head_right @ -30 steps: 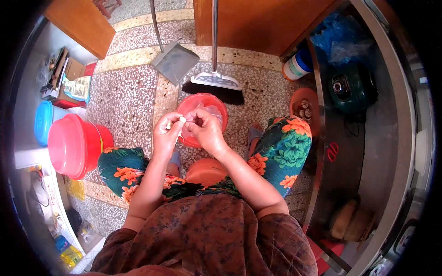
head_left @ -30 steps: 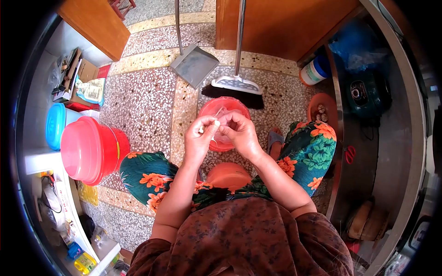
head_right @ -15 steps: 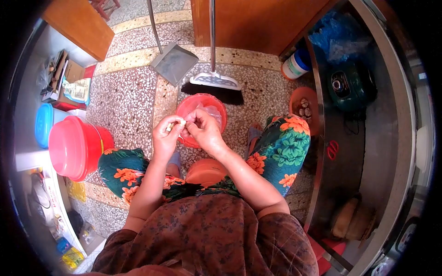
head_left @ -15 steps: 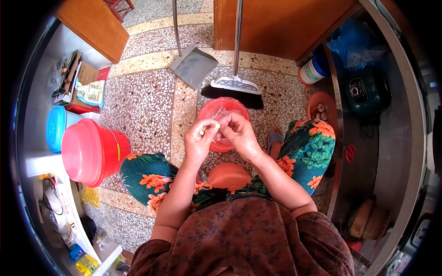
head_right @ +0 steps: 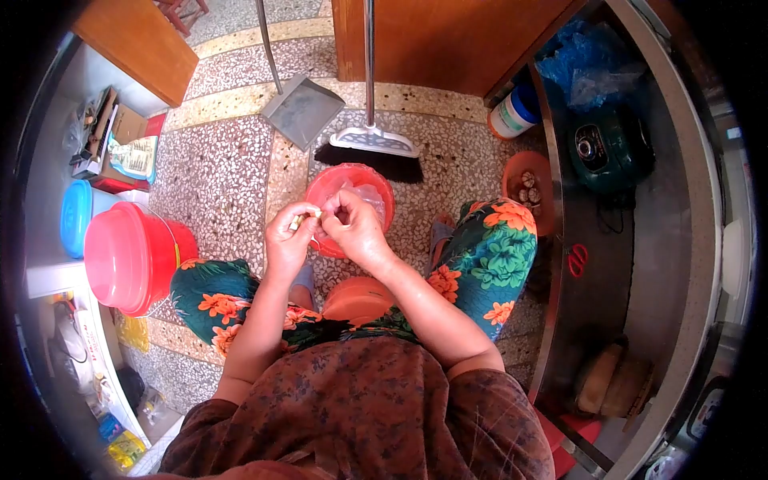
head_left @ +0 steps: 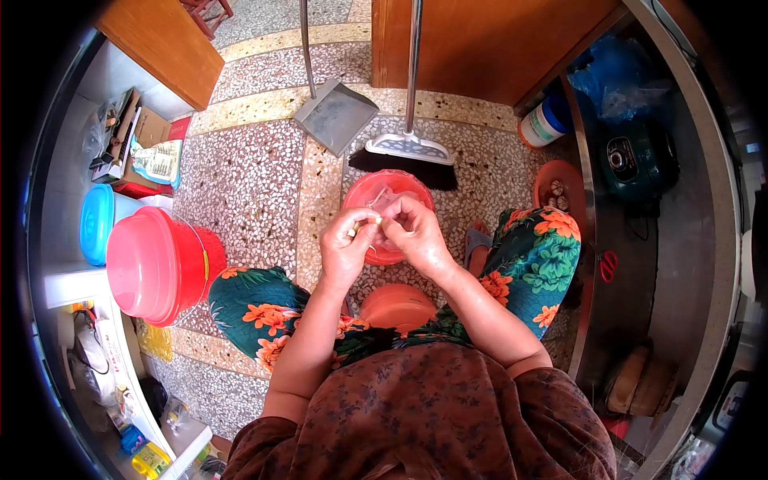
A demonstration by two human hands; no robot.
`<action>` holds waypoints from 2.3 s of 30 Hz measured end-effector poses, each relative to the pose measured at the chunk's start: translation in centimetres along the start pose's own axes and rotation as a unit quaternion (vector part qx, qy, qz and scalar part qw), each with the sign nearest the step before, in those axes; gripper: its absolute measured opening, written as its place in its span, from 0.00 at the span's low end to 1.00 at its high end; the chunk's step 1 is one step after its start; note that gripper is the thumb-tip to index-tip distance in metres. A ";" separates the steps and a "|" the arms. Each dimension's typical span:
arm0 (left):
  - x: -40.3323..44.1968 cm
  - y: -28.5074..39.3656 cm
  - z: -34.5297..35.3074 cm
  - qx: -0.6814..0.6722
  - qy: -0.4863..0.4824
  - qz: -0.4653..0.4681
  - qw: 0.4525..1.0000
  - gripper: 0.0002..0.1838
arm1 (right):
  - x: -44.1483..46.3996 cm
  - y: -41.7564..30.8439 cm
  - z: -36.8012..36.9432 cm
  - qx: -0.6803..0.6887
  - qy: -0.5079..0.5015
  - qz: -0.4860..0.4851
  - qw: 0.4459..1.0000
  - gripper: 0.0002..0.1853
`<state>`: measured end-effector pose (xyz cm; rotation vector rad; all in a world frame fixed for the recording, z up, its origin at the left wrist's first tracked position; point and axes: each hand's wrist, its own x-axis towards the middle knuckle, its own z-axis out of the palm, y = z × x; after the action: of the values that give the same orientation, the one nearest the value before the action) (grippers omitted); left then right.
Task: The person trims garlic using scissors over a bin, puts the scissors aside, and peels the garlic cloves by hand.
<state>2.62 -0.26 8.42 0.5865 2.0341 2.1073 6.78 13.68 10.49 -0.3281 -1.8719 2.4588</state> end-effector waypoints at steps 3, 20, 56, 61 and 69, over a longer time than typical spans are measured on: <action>0.0 0.4 0.1 -0.029 0.001 -0.022 0.999 0.07 | 0.0 0.1 0.0 0.003 0.002 0.001 1.000 0.03; 0.0 0.7 0.4 -0.116 0.019 -0.081 0.990 0.07 | -0.2 -0.6 0.4 0.027 -0.002 0.006 1.000 0.00; -0.1 0.6 0.6 -0.122 0.055 -0.083 0.988 0.08 | -0.1 -0.3 0.4 0.003 0.028 0.002 1.000 0.04; 0.0 0.6 0.6 -0.078 0.066 -0.047 0.994 0.08 | -0.1 0.0 0.6 -0.067 0.041 -0.072 0.994 0.04; 0.0 0.2 0.4 -0.058 0.045 -0.031 0.997 0.08 | -0.2 -0.4 0.2 -0.182 0.039 -0.110 0.976 0.04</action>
<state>2.85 0.10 8.64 0.4127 1.9320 2.2334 6.85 13.57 10.95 -0.2089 -2.1858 1.9326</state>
